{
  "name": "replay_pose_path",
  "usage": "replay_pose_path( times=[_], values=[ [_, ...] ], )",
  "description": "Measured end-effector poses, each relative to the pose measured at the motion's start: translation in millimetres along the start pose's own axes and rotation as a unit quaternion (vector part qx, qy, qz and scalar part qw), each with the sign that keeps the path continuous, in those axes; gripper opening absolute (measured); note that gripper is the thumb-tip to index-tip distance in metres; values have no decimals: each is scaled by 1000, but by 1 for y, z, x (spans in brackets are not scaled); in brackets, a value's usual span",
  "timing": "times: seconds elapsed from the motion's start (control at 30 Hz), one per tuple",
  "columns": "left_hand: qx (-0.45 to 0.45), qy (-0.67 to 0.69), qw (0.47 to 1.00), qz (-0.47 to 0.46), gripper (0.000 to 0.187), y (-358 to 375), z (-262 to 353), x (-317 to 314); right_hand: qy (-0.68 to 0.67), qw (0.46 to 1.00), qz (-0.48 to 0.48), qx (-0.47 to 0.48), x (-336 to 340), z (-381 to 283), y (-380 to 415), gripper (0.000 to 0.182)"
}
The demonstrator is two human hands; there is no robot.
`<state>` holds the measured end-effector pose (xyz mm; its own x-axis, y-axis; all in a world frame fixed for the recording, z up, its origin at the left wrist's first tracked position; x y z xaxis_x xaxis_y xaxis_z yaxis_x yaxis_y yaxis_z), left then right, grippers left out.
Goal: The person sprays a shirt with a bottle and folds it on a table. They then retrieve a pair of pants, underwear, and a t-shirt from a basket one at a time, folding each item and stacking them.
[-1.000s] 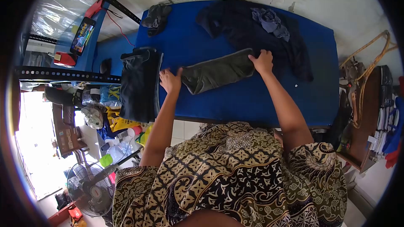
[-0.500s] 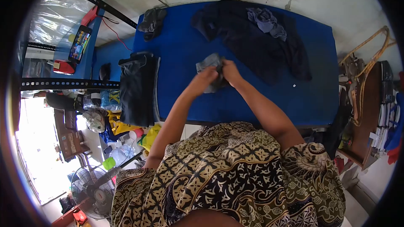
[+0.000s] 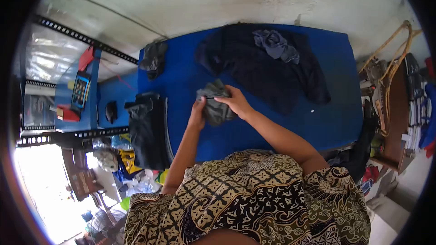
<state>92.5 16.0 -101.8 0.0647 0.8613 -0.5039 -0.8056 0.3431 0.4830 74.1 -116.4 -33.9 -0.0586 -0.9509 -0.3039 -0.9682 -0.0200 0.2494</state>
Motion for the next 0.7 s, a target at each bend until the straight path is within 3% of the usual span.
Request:
replay_pose_path(
  times=[0.03,0.1,0.13,0.2,0.27,0.3,0.37,0.43,0.47,0.5,0.53,0.57,0.6,0.63,0.67,0.7],
  values=[
    [62,56,996,-14,45,-1,8,-12,13,1000,-26,11,-6,-15,-11,32],
    [-86,25,992,-90,42,13,63,-40,11,999,-43,14,-8,-48,4,31],
    [-151,41,975,-159,46,-7,94,-38,124,989,-15,76,3,-70,-8,31],
    [-141,123,980,-73,44,-52,142,16,269,941,71,192,36,-101,-27,34],
    [-165,187,967,-38,43,-71,202,31,442,804,216,333,84,-125,-34,34],
    [-165,218,961,-37,43,-53,210,31,519,736,257,351,95,-155,17,35],
    [-178,197,964,14,40,-85,213,53,640,678,299,201,130,-170,26,44],
    [-208,112,958,166,37,-106,225,119,711,624,296,136,155,-153,18,63],
    [-220,56,937,265,38,-113,220,143,724,617,292,97,160,-147,16,72],
    [-335,16,919,209,42,-122,240,144,718,623,291,110,166,-148,13,74],
    [-384,-55,880,273,53,-118,241,135,717,632,286,71,176,-141,10,70],
    [-393,-103,794,451,63,-90,239,125,751,599,265,82,184,-137,5,61],
    [-323,-275,656,624,71,-59,240,117,743,619,243,80,203,-123,1,56],
    [-422,-302,593,615,69,-30,243,87,734,636,227,74,216,-111,-2,51],
    [-488,-275,642,524,63,-11,243,54,735,636,216,89,205,-113,-4,51],
    [-541,-313,645,440,52,-5,232,23,675,696,216,117,189,-125,4,48]
  ],
)
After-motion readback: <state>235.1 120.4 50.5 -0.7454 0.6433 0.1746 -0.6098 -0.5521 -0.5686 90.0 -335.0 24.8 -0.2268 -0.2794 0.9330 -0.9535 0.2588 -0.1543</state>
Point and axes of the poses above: each hand's wrist, its own y-axis away from the middle knuckle, its own x-axis out of the back of the hand, z = x × y, the point moved 9 cm from there along -y, towards the middle knuckle, and after that the axes turned 1 degree about -y, right-handed, at the moved point
